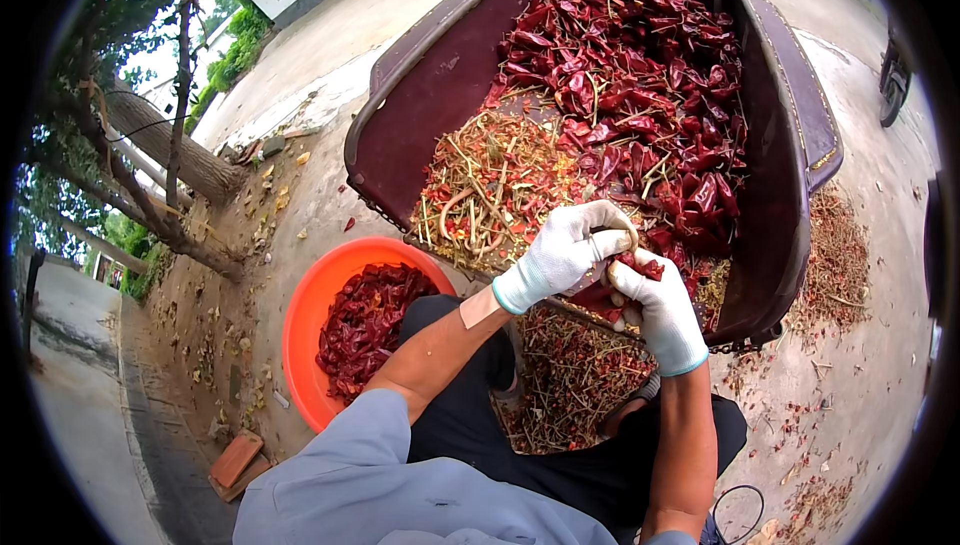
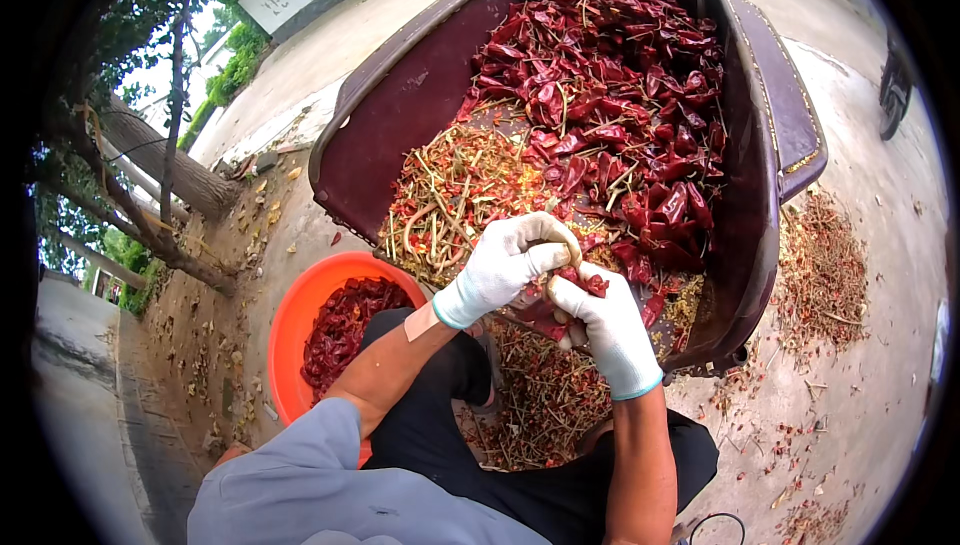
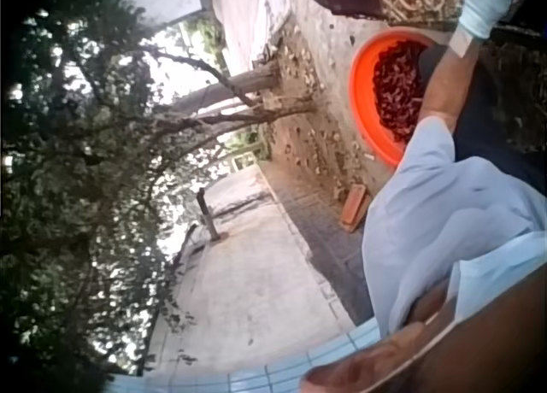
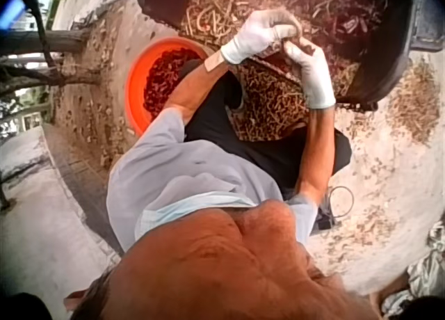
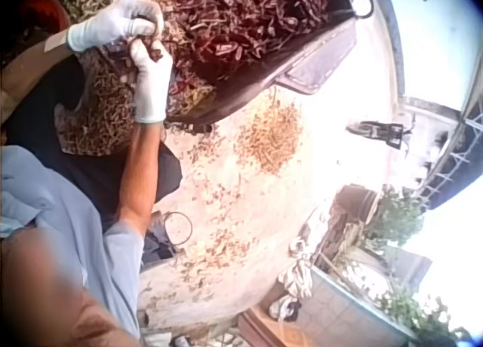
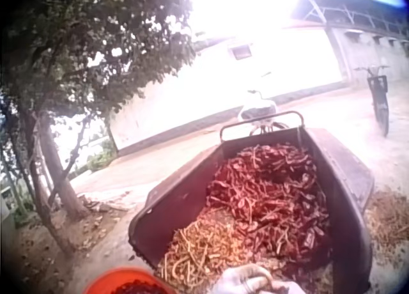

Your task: The person breaks open dried peppers by hand and cuts them using scissors, separating the pepper skins into a plastic tub while the stems and seeds remain in a vehicle.

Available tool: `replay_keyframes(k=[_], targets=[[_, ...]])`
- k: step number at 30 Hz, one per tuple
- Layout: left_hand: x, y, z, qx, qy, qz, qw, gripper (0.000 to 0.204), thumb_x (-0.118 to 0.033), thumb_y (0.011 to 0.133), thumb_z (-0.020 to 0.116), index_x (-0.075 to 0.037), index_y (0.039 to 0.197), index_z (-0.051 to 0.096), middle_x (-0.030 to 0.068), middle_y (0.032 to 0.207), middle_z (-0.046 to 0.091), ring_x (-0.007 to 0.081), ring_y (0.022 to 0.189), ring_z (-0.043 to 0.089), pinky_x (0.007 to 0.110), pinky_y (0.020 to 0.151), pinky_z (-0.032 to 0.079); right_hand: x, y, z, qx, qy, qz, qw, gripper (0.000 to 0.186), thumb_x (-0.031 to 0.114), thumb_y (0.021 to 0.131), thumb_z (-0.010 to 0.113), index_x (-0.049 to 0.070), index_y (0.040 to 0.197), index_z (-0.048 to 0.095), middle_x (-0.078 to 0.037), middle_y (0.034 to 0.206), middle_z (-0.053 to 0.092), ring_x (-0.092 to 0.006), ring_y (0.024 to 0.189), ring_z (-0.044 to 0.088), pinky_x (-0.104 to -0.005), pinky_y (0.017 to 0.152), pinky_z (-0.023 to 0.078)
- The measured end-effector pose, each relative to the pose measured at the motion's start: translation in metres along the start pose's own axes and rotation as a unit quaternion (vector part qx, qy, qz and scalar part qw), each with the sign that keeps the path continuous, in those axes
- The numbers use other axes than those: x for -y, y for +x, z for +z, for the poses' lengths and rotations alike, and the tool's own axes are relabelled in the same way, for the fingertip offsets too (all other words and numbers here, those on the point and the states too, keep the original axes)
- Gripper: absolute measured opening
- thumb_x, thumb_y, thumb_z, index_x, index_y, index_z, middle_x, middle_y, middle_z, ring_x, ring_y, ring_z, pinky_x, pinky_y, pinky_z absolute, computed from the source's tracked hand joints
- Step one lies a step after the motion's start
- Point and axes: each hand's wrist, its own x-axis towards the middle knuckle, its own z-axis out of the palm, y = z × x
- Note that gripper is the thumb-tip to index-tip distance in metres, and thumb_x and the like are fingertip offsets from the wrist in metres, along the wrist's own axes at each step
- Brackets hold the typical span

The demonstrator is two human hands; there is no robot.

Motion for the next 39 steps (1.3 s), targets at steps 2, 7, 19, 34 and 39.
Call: replay_keyframes(k=[2,7,19,34,39], targets=[[0.004,-0.001,0.001,0.002,0.042,0.018,0.999,0.011,-0.009,0.097,0.063,0.001,0.101,0.066,0.0030,0.094,0.069,0.0086,0.088,0.062,0.026,0.081,0.052,0.006,-0.001,0.009,-0.056,-0.095,-0.018,0.994,0.014,0.017,0.094,0.066,0.008,0.103,0.071,-0.008,0.084,0.074,-0.0239,0.061,0.063,-0.0311,0.062,0.053],[0.011,-0.006,0.008,-0.019,-0.079,-0.047,0.996,0.015,-0.015,0.101,0.058,-0.001,0.104,0.062,0.0022,0.086,0.065,0.0078,0.074,0.059,0.025,0.066,0.051,-0.017,-0.001,0.014,-0.132,-0.430,-0.267,0.852,0.020,0.009,0.080,0.066,0.008,0.101,0.068,-0.014,0.079,0.064,-0.0276,0.068,0.064,-0.0380,0.066,0.051],[0.027,0.022,-0.003,-0.069,0.456,-0.006,0.887,0.032,-0.041,0.085,0.072,-0.011,0.096,0.074,0.0093,0.088,0.072,0.0247,0.085,0.070,0.037,0.077,0.054,-0.026,-0.005,0.030,-0.010,-0.158,-0.137,0.978,0.026,0.023,0.090,0.074,0.002,0.088,0.060,-0.003,0.074,0.056,-0.0106,0.069,0.051,-0.0291,0.065,0.046],[0.043,0.013,-0.020,0.040,0.633,0.024,0.773,0.036,-0.043,0.083,0.068,-0.012,0.099,0.073,0.0104,0.091,0.070,0.0300,0.091,0.069,0.043,0.079,0.054,-0.018,0.007,0.014,-0.149,-0.187,-0.179,0.954,0.013,0.009,0.094,0.066,0.005,0.105,0.071,-0.003,0.076,0.066,-0.0052,0.066,0.056,-0.0251,0.058,0.046],[0.032,0.019,-0.020,-0.023,0.583,-0.025,0.812,0.023,-0.030,0.084,0.066,-0.012,0.095,0.073,0.0094,0.083,0.071,0.0306,0.082,0.069,0.043,0.076,0.054,-0.014,0.010,0.007,-0.171,-0.200,-0.188,0.946,0.024,0.005,0.092,0.065,0.006,0.116,0.070,-0.006,0.090,0.072,-0.0087,0.080,0.064,-0.0257,0.073,0.051]])
